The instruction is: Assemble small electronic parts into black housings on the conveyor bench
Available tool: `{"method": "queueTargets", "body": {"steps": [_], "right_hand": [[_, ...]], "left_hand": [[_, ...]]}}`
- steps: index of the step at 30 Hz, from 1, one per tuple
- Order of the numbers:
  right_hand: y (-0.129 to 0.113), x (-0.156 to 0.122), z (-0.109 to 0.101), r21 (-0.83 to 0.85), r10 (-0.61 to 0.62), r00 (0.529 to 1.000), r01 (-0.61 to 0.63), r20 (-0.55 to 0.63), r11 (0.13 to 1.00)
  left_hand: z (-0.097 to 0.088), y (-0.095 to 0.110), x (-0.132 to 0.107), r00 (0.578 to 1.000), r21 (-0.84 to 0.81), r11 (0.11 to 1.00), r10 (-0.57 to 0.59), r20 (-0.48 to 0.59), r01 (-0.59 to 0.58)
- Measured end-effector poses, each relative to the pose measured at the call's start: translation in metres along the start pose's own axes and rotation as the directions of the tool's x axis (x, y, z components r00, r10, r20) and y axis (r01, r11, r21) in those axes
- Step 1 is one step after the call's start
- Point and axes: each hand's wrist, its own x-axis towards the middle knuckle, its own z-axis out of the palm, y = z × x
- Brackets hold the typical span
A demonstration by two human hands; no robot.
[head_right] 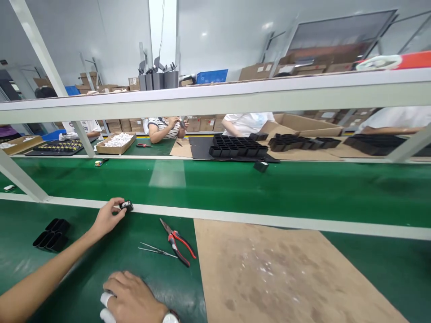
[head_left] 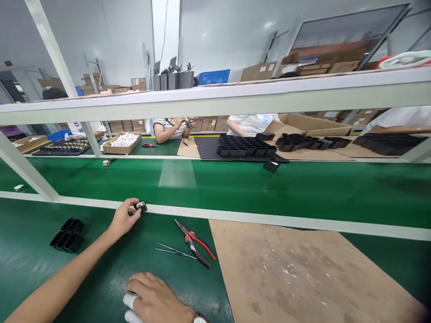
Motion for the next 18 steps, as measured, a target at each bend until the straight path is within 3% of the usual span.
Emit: {"method": "queueTargets", "body": {"steps": [4, 8, 11, 13, 16, 18], "right_hand": [[0.005, -0.002, 0.008, 0.117, 0.039, 0.999, -0.041, 0.023, 0.992], [0.011, -0.003, 0.019, 0.211, 0.139, 0.988, -0.149, 0.06, 0.966], [0.012, -0.001, 0.018, 0.188, 0.069, 0.997, -0.074, 0.031, 0.979], [0.01, -0.001, 0.012, 0.16, 0.037, 0.999, -0.038, 0.009, 0.986], [0.005, -0.001, 0.002, 0.154, 0.046, 0.999, -0.045, -0.002, 0.987], [0.0, -0.002, -0.002, 0.17, 0.084, 0.996, -0.079, -0.026, 0.982]], "left_hand": [[0.007, -0.009, 0.061, 0.981, 0.021, 0.994, -0.104, -0.166, 0.109], [0.012, -0.006, 0.075, 0.955, -0.005, 0.984, -0.177, -0.238, 0.181], [0.019, 0.012, 0.061, 0.944, -0.054, 0.982, -0.191, -0.268, 0.183], [0.023, 0.037, 0.043, 0.954, -0.096, 0.985, -0.161, -0.252, 0.141], [0.016, 0.09, 0.0, 0.993, -0.18, 0.983, -0.05, -0.102, 0.031], [0.0, 0.13, -0.039, 0.998, -0.241, 0.968, 0.068, 0.015, -0.062]]}}
